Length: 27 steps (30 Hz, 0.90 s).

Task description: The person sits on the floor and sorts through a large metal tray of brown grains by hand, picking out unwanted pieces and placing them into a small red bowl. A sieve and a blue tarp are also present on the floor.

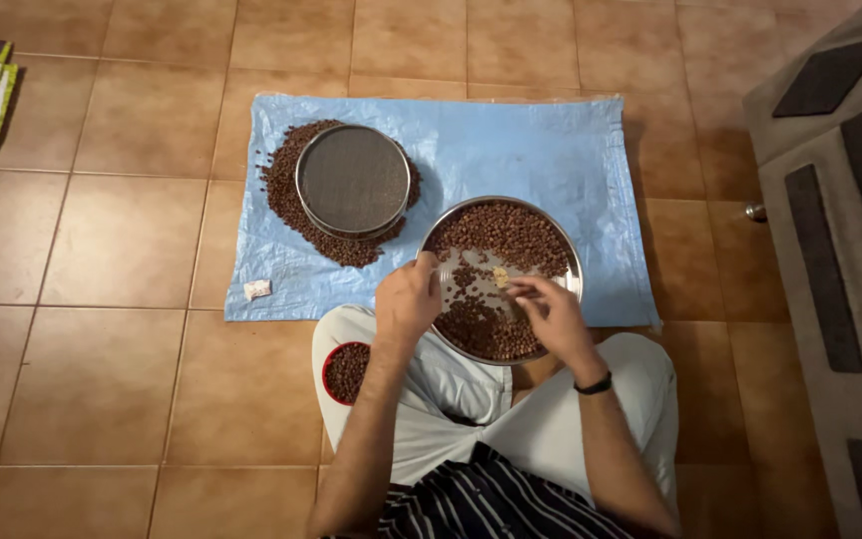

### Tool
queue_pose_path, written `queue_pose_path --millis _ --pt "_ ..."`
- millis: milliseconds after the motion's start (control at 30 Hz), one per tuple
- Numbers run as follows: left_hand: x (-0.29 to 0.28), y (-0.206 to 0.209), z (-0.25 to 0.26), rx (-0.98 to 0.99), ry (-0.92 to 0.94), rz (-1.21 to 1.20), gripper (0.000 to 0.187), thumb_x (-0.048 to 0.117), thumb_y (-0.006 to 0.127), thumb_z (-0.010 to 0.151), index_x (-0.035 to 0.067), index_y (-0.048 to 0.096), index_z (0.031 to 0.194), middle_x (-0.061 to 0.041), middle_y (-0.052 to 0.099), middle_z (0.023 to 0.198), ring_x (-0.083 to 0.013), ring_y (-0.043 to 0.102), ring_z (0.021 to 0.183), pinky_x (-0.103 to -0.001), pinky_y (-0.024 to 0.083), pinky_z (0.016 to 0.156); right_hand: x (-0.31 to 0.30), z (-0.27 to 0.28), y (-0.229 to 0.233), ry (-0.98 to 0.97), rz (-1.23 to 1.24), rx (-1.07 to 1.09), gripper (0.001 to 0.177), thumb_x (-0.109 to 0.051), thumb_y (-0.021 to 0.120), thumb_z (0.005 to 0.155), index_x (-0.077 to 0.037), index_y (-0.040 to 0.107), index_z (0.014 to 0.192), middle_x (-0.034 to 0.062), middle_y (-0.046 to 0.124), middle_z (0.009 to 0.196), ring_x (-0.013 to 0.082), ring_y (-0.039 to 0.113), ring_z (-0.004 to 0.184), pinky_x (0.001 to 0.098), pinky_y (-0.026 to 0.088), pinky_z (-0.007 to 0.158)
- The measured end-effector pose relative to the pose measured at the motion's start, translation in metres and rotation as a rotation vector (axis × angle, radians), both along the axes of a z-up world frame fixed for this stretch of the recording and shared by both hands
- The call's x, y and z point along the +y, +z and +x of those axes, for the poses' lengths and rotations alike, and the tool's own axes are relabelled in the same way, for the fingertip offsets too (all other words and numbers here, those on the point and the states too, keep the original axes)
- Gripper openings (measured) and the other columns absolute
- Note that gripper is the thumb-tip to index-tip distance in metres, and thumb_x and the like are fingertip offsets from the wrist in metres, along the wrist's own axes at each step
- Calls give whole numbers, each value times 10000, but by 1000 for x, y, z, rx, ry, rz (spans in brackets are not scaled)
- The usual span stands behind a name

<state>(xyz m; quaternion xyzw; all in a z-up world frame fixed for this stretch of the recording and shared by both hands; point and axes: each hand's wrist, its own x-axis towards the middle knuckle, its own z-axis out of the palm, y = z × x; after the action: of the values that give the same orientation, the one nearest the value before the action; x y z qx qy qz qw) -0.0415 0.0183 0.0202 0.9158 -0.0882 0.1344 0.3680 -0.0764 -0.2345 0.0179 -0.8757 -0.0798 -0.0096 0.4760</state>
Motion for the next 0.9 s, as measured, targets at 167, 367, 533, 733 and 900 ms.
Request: queue_pose_path --millis 167,367,533,733,900 --pt "-8 -9 5 33 -23 53 110 150 650 903 94 608 988 -145 713 885 -400 692 794 -517 544 683 -11 7 10 -180 -98 -93 239 -5 681 949 -73 709 1176 88 723 1165 198 735 1068 297 621 907" --pt "-39 -13 16 73 -157 39 120 143 641 931 94 615 1037 -171 708 948 -405 694 787 -518 552 670 4 23 21 -184 -521 -255 308 -108 724 889 -110 750 1196 122 636 1007 299 631 969 400 540 789" --pt "-67 -13 27 67 -254 104 236 119 667 865 112 644 1100 -179 714 948 -391 714 830 -495 571 684 -2 27 26 -133 -513 -202 196 -109 712 905 -117 777 1090 83 634 963 270 654 901 390 549 755" --pt "-79 -18 38 78 -312 76 294 164 737 799 89 671 1075 -187 704 975 -392 719 818 -498 569 677 -20 19 30 -281 -324 -62 134 -121 732 915 -140 770 1042 55 639 960 207 677 798 332 567 713" --pt "-89 -25 44 30 -316 165 178 106 699 823 92 679 999 -147 702 983 -346 734 816 -461 589 679 -18 20 29 -249 -474 -196 141 -106 748 900 -133 782 1033 61 638 958 253 650 895 380 555 774"
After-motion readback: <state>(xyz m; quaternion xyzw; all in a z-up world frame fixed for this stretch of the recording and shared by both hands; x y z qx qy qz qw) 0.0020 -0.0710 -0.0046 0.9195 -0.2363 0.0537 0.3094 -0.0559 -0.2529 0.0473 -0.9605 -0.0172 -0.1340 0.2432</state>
